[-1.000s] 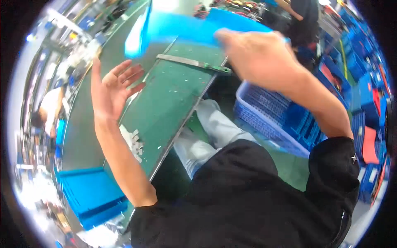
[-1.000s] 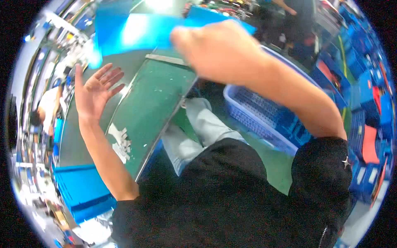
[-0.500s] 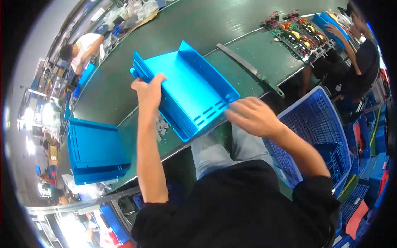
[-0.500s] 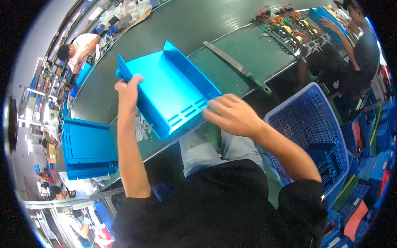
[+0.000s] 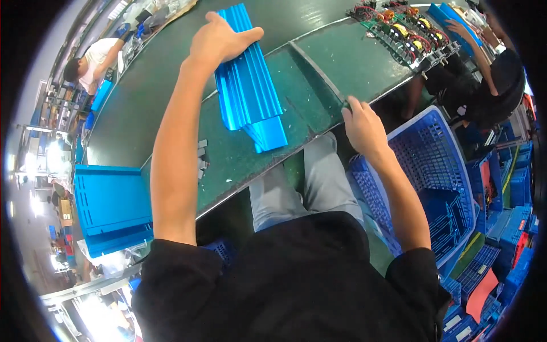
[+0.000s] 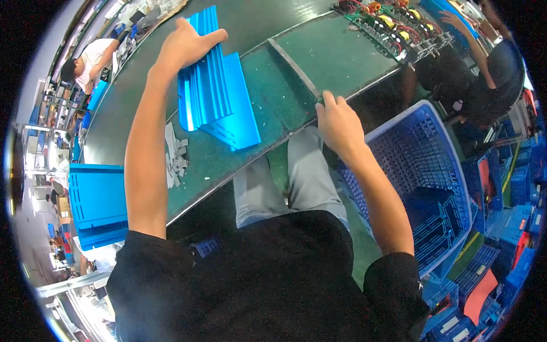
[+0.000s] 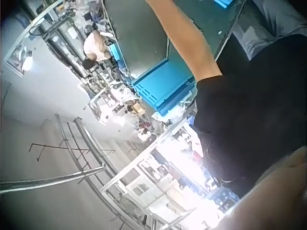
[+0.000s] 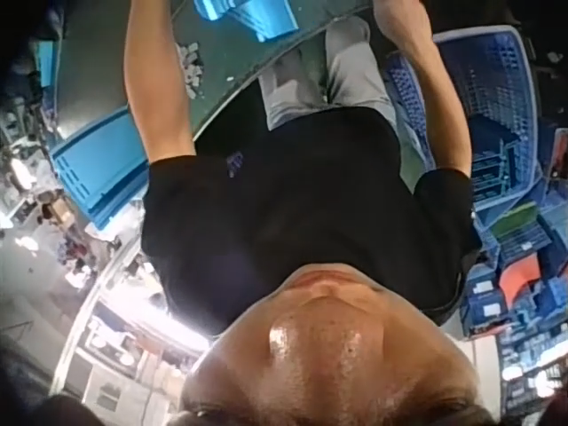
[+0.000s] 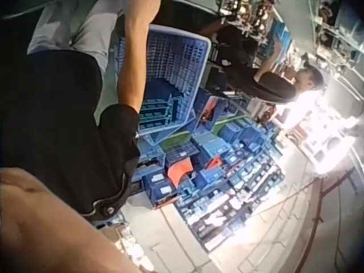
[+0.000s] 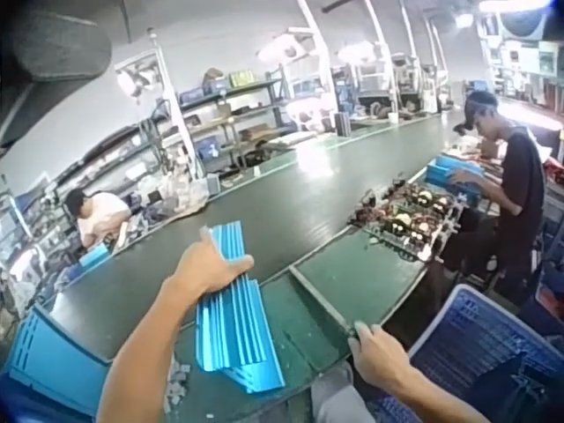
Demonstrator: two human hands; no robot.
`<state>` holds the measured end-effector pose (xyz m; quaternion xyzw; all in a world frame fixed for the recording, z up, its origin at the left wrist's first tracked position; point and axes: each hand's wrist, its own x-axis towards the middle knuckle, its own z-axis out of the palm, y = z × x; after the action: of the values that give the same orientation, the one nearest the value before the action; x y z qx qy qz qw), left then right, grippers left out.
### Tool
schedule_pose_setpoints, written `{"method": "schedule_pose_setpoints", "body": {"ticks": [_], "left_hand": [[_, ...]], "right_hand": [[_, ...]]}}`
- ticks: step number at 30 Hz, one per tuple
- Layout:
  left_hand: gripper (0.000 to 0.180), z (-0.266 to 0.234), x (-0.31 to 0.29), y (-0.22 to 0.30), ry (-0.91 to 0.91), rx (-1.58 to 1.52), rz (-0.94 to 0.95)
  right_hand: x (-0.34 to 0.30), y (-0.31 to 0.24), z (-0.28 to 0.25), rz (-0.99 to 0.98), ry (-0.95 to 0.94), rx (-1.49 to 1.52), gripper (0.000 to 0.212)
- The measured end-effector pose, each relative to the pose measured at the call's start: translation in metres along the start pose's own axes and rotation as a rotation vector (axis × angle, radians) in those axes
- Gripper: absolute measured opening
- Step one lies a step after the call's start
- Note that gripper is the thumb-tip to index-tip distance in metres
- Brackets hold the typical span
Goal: Assembling electronic components into plastic housings on a production line.
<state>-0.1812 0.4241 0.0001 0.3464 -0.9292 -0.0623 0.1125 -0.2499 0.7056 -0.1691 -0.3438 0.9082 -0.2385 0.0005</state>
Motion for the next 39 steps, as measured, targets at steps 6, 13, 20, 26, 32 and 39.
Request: {"method": "schedule_pose_setpoints", "body": {"ticks": [6, 13, 20, 26, 32, 39], "left_hand": [[0.109, 0.011, 0.011, -0.004, -0.016, 0.131, 0.206], [0.113, 0.008, 0.023, -0.007, -0.001, 0.143, 0.164], [0.114, 0.004, 0.020, -0.009, -0.037, 0.191, 0.136], [0.114, 0.008, 0.018, 0.003, -0.012, 0.187, 0.160], [0.113, 0.006, 0.016, -0.008, -0.022, 0.153, 0.153], [0.112, 0.002, 0.014, -0.002, -0.025, 0.180, 0.141]], "right_hand": [[-0.113, -0.030, -0.027, 0.111, -0.168, 0.460, 0.045], [-0.168, -0.064, -0.009, -0.068, -0.165, 0.355, 0.059], [-0.165, -0.086, -0.004, -0.107, -0.266, 0.153, 0.077], [-0.091, -0.102, 0.030, 0.008, -0.212, 0.268, 0.082], [-0.128, -0.098, 0.000, -0.058, -0.306, 0.238, 0.081], [-0.089, -0.111, 0.023, -0.022, -0.262, 0.345, 0.081]]}}
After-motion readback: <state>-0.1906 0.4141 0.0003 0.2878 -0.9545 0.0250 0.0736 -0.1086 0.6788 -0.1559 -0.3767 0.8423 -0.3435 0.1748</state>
